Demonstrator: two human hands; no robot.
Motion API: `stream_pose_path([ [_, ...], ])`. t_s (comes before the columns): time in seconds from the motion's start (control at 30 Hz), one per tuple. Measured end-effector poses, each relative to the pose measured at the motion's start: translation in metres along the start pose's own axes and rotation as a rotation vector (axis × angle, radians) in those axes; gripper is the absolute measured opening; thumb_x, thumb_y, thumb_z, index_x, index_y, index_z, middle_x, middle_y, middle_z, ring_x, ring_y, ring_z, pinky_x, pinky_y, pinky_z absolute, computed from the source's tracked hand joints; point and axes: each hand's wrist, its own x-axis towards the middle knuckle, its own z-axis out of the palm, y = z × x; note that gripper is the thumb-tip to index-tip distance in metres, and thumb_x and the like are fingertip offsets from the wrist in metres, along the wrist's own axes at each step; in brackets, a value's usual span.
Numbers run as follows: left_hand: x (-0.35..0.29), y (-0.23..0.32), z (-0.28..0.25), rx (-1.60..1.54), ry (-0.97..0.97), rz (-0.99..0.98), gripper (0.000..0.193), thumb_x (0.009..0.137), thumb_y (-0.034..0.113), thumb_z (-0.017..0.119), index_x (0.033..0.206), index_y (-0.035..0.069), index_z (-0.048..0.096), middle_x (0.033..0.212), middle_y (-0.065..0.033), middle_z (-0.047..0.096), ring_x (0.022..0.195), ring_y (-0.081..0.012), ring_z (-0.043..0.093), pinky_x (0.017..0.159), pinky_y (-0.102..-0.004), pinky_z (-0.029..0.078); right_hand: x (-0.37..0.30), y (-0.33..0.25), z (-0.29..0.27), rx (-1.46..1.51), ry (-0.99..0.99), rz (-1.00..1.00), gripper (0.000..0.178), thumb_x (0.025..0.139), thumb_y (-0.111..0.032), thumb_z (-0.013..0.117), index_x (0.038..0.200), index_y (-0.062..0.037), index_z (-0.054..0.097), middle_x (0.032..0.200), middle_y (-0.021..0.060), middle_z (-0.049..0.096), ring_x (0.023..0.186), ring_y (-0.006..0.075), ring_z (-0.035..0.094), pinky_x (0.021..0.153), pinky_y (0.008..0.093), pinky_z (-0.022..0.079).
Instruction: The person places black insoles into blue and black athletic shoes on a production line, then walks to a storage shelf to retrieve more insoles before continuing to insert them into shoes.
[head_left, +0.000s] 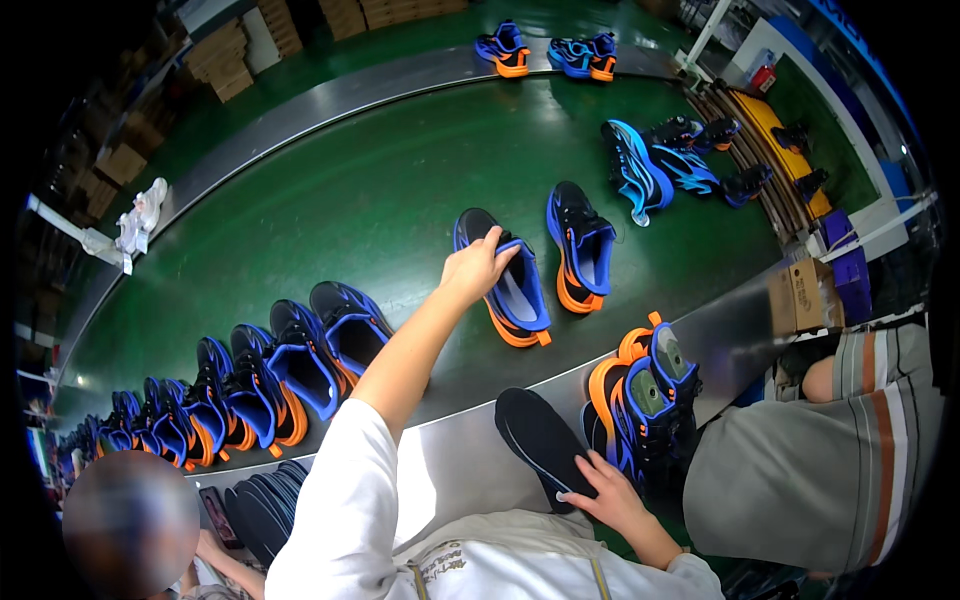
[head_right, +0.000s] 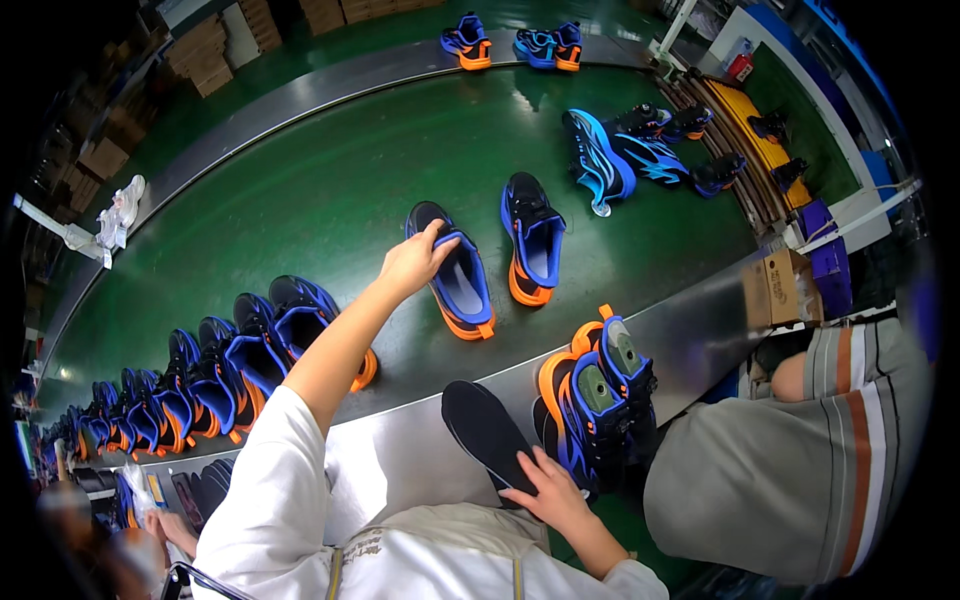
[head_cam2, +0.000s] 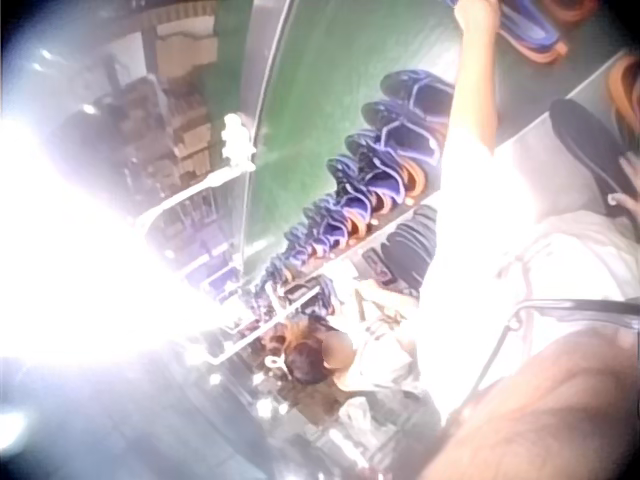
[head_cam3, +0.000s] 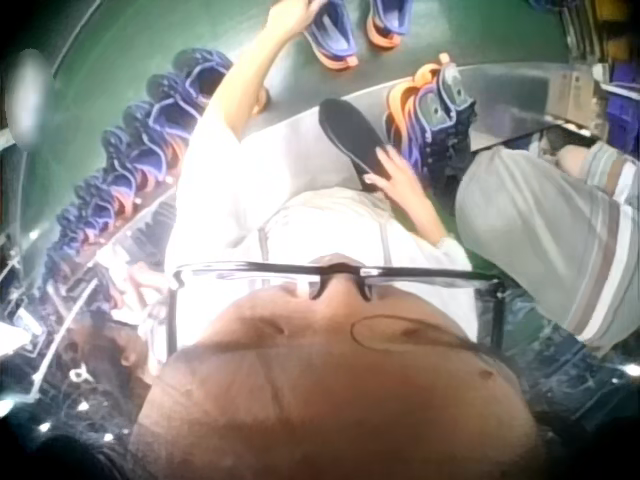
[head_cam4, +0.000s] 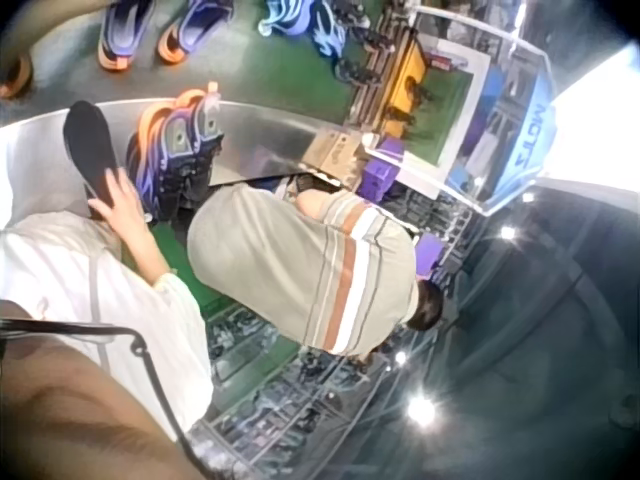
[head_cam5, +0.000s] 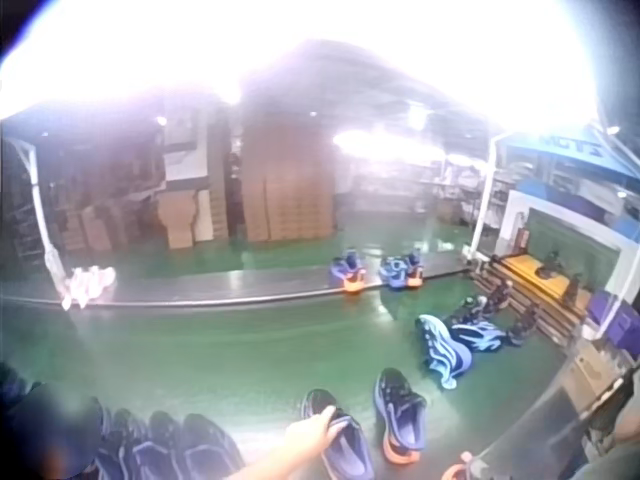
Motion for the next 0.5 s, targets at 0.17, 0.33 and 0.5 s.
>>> stream_pose_path([
  [0.17, 0.005, -0.001, -0.006, -0.012, -0.034, -0.033, 0.047, 0.089, 0.042, 0.04, 0.113, 0.002, 0.049, 0.093, -0.0187, 0.062, 0.088, -0.0329, 0.059, 0.074, -0.0401, 0.047, 0.008, 0.018, 0.034, -0.234, -0.229, 0.036, 0.065, 0.074, -0.042, 0.063, 0.125, -0.0071, 0.043, 0.121, 0.0304, 0.041, 0.108, 0.0399, 0.047, 0.089, 0.0416, 0.04],
  [0.33, -0.019, -0.021, -0.036, 0.021, 0.11, -0.042, 0.046, 0.086, 0.044, 0.045, 0.087, 0.001, 0.058, 0.08, -0.0192, 0.062, 0.075, -0.0348, 0.06, 0.068, -0.041, 0.047, 0.015, -0.004, -0.027, -0.117, 0.148, -0.211, 0.045, 0.063, -0.029, 0.074, 0.1, -0.0062, 0.063, 0.114, 0.0232, 0.051, 0.085, 0.0343, 0.052, 0.076, 0.0376, 0.044],
  [0.5, -0.054, -0.035, -0.029, -0.089, 0.131, -0.159, 0.05, 0.084, 0.045, 0.049, 0.074, -0.003, 0.058, 0.065, -0.0213, 0.059, 0.069, -0.0354, 0.06, 0.061, -0.0394, 0.046, 0.079, -0.059, -0.12, -0.237, 0.404, -0.418, 0.019, 0.061, -0.01, 0.073, 0.075, -0.0023, 0.064, 0.11, 0.0172, 0.056, 0.073, 0.0278, 0.051, 0.067, 0.0332, 0.043],
])
